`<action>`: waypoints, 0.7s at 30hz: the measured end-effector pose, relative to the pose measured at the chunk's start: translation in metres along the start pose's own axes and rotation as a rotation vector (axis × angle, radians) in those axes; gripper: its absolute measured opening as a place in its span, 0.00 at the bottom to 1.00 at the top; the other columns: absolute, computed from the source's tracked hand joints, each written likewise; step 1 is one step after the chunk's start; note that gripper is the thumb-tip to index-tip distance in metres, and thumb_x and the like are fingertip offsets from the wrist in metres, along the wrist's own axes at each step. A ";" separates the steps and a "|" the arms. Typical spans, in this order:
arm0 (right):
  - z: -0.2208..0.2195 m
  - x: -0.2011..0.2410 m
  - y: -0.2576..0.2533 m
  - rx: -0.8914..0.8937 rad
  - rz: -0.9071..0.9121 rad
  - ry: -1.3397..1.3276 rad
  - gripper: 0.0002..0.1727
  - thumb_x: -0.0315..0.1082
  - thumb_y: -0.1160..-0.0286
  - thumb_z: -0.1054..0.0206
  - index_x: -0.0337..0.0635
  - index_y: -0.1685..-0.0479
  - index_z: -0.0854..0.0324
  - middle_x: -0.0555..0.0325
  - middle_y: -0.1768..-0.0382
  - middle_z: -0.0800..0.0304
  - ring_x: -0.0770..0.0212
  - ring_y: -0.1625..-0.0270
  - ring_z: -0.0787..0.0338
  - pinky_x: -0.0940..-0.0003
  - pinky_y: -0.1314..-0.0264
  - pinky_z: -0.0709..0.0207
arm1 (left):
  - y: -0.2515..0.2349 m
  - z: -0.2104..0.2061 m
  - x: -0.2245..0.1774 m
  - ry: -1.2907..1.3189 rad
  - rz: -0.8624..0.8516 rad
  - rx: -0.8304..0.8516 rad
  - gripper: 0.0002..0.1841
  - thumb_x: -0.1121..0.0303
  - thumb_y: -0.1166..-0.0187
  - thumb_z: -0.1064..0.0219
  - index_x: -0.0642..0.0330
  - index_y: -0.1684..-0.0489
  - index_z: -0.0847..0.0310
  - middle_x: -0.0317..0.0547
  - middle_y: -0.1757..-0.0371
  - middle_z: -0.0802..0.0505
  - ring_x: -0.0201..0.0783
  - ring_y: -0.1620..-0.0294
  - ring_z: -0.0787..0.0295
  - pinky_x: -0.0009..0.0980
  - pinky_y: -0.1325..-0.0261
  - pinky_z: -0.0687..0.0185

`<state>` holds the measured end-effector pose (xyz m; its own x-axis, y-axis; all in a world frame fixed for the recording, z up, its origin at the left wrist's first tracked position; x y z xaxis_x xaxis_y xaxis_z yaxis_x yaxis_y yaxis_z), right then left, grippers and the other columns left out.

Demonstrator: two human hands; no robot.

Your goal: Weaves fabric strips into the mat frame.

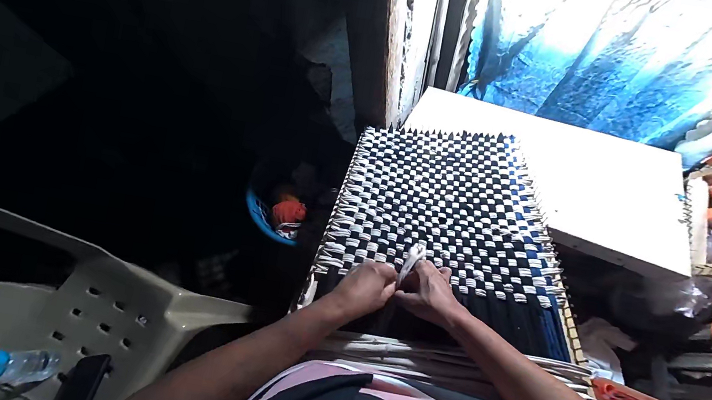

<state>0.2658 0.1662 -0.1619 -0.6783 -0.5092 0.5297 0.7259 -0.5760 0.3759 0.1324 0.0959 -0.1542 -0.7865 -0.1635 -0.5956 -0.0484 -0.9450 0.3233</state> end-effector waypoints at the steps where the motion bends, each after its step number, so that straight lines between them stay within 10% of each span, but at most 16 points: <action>1: 0.001 0.000 -0.001 0.026 -0.021 -0.025 0.25 0.52 0.27 0.28 0.36 0.51 0.12 0.41 0.37 0.15 0.44 0.27 0.23 0.36 0.20 0.47 | 0.003 -0.003 -0.004 -0.141 -0.012 0.055 0.14 0.66 0.15 0.40 0.66 0.47 0.11 0.61 0.45 0.07 0.58 0.37 0.12 0.59 0.31 0.23; 8: 0.003 -0.001 -0.003 0.075 -0.120 -0.157 0.19 0.48 0.26 0.29 0.39 0.57 0.10 0.44 0.45 0.14 0.47 0.33 0.22 0.38 0.22 0.48 | 0.026 -0.021 -0.032 -0.580 -0.087 0.307 0.10 0.77 0.17 0.44 0.75 0.59 0.16 0.66 0.52 0.09 0.64 0.42 0.12 0.59 0.39 0.23; 12: 0.007 -0.002 0.000 0.066 -0.120 -0.254 0.17 0.46 0.23 0.28 0.39 0.53 0.08 0.44 0.42 0.13 0.47 0.32 0.20 0.37 0.19 0.48 | 0.004 0.002 -0.013 -0.220 0.016 0.317 0.10 0.69 0.21 0.33 0.69 0.55 0.12 0.65 0.50 0.08 0.63 0.41 0.13 0.67 0.38 0.24; 21: 0.005 0.001 0.005 0.133 0.031 -0.031 0.18 0.46 0.26 0.25 0.45 0.44 0.08 0.45 0.32 0.19 0.43 0.24 0.29 0.33 0.21 0.50 | -0.002 -0.002 0.013 0.283 0.114 0.214 0.14 0.68 0.14 0.40 0.62 0.73 0.19 0.37 0.79 0.25 0.32 0.78 0.34 0.34 0.70 0.36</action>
<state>0.2693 0.1664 -0.1563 -0.6533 -0.5039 0.5651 0.7562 -0.4698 0.4554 0.1234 0.0947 -0.1639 -0.5940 -0.3645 -0.7172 -0.1216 -0.8406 0.5279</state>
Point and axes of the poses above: each hand's wrist, its own y-axis away from the middle knuckle, its own z-axis out of the back of the hand, x = y × z, the point moved 3 cm from there along -y, towards the middle knuckle
